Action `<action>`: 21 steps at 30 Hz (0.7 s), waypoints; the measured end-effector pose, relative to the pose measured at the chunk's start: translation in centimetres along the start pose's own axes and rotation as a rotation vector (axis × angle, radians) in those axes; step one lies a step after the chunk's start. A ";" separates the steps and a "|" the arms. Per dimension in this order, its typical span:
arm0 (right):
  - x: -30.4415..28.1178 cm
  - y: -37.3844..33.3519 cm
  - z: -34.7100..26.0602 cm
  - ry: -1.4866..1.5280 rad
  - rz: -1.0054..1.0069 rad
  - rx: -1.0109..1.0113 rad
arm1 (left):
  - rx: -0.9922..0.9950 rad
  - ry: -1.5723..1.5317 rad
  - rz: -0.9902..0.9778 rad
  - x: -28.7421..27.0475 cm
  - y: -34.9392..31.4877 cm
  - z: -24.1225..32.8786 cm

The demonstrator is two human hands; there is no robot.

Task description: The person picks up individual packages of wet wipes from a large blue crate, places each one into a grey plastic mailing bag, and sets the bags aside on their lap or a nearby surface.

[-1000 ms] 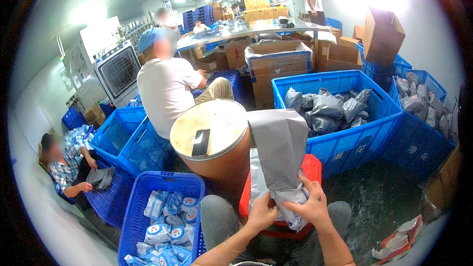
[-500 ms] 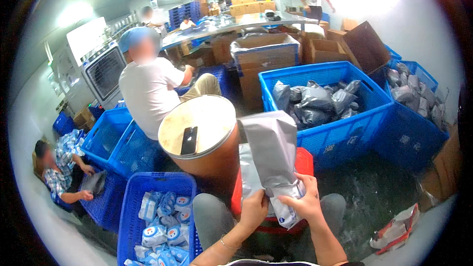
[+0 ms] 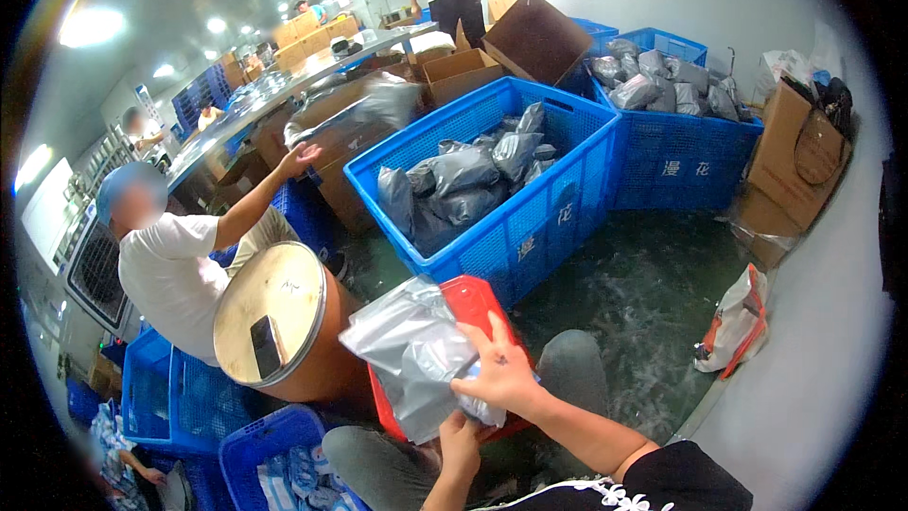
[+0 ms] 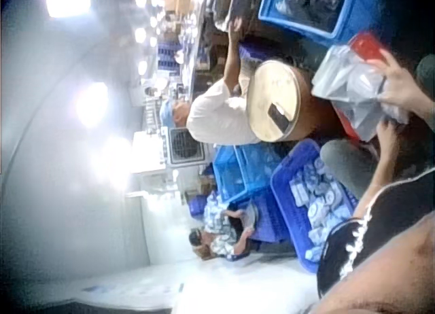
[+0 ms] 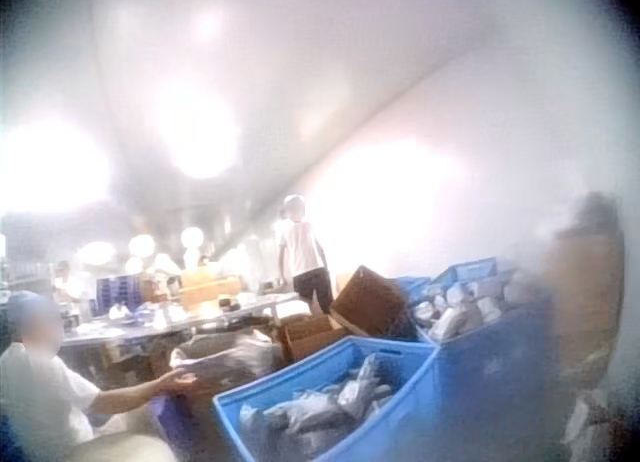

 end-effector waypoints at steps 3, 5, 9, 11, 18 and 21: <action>1.0 0.3 0.6 0.213 -0.217 -0.196 | 0.009 -0.032 0.004 -0.5 -0.3 0.0; 2.0 -0.6 1.2 0.306 -0.540 -0.291 | 0.018 0.018 -0.028 -1.5 -0.7 0.1; 2.6 -2.3 2.1 0.275 -0.808 -0.320 | -0.007 0.213 -0.177 -2.2 0.0 -0.5; 3.0 -2.1 1.9 0.100 -0.717 -0.316 | 0.011 0.382 -0.187 -2.1 0.1 -0.2; 2.3 -2.6 3.5 0.159 -0.197 -0.148 | -0.001 0.236 -0.266 -1.7 -0.5 0.4; 2.8 -1.9 1.6 0.019 0.118 -0.244 | -0.036 0.147 -0.318 -2.2 0.2 -1.0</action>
Point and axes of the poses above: each hand's wrist, its own y-axis towards the middle knuckle, its own x-axis out of the palm, z = x × y, the point moved 10 cm from there along y, towards the middle knuckle, and after that the axes turned 2 degrees about -x, right-handed, at the moved point
